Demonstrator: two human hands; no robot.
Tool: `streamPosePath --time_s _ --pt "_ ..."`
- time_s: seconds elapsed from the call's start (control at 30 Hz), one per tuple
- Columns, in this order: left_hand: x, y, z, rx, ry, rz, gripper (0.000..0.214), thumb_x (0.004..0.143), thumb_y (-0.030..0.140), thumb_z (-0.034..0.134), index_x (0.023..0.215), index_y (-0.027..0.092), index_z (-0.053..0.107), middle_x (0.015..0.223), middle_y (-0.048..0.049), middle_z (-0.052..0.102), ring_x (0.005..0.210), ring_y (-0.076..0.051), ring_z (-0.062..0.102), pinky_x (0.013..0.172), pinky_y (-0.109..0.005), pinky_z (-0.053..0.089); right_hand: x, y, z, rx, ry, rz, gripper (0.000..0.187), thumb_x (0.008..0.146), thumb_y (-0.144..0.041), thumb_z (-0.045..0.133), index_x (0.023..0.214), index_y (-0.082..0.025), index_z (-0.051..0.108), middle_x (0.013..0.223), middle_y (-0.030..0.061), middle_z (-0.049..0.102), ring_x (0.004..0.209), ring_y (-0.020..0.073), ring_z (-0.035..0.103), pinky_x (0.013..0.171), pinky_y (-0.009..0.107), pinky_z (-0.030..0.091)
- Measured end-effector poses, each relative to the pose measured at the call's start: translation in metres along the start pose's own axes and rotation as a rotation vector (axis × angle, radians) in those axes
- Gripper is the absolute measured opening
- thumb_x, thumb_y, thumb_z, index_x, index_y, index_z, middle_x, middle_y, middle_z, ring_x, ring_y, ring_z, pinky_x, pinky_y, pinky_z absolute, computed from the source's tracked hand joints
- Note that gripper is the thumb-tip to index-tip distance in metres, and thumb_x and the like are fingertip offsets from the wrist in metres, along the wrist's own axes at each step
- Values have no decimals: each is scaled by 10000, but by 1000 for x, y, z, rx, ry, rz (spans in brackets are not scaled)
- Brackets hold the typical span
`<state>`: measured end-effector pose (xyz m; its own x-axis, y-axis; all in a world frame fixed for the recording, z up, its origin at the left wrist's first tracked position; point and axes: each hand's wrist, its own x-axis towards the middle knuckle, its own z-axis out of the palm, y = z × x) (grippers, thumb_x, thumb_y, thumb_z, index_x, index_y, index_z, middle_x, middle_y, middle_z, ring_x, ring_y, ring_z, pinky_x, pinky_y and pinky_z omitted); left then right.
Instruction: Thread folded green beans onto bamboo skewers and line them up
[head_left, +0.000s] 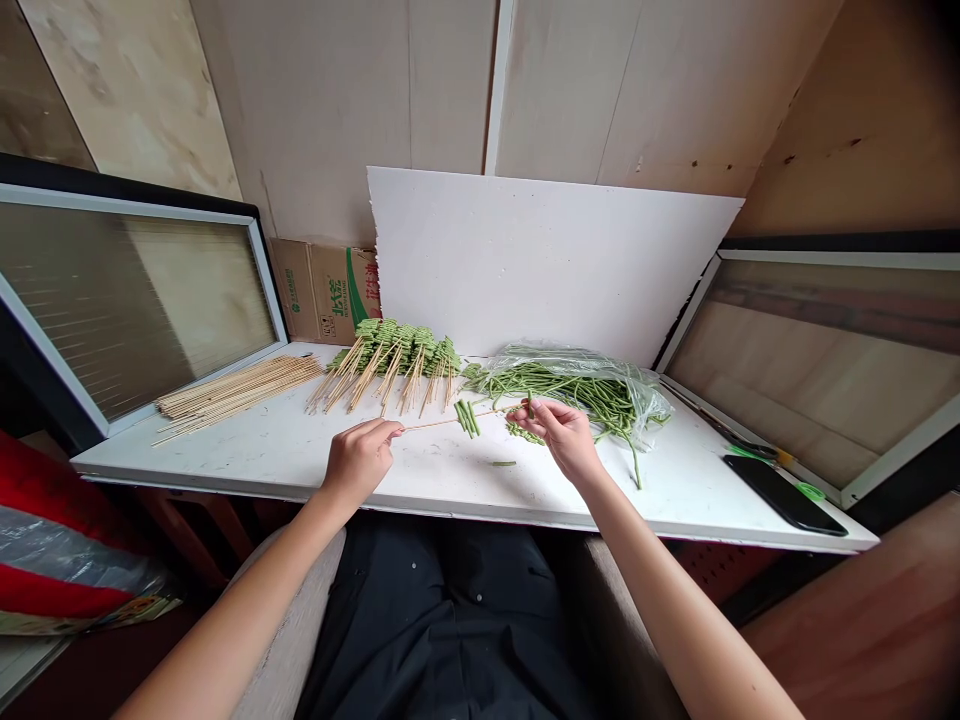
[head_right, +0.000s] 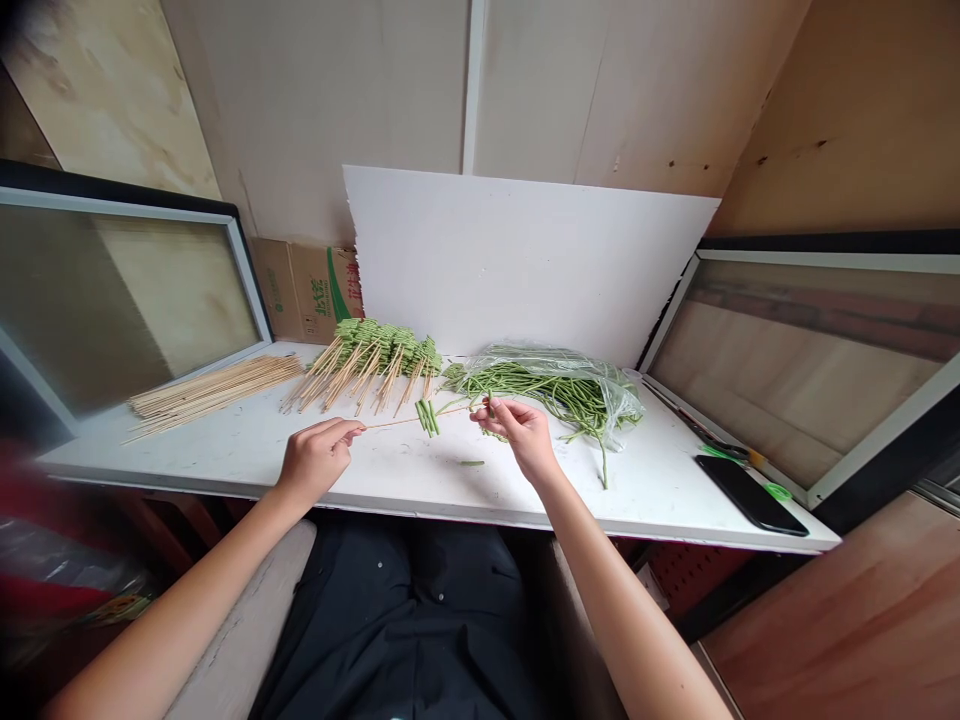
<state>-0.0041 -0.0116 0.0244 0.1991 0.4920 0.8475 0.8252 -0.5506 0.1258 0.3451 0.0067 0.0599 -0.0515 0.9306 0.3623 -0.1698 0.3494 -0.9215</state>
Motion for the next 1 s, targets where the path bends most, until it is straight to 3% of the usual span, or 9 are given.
streamPosePath --time_s 0.27,0.53,0.83,1.0 --pt "1 4 -2 1 53 18 468 745 -78 449 912 215 773 815 -3 801 768 -187 766 689 -265 555 1 4 5 96 134 109 365 747 -560 921 815 -222 801 854 54 722 850 206 673 719 328 586" --pt "0 5 -2 -8 85 48 469 749 -96 435 896 208 759 803 -7 789 761 -187 758 706 -273 559 1 7 7 21 203 86 360 714 -558 942 827 -235 832 883 65 742 869 214 664 615 303 493" --pt "-1 5 -2 -26 104 42 463 721 -96 432 890 200 744 778 -3 769 731 -181 746 685 -267 551 0 12 13 44 204 38 331 736 -540 929 810 -233 830 880 72 745 811 211 635 602 326 467" --pt "-5 21 7 -101 80 88 477 714 -100 418 917 191 736 816 -13 777 735 -171 749 706 -260 577 -10 24 32 -70 124 22 330 774 -548 898 726 -235 804 834 63 742 802 210 648 718 343 505"
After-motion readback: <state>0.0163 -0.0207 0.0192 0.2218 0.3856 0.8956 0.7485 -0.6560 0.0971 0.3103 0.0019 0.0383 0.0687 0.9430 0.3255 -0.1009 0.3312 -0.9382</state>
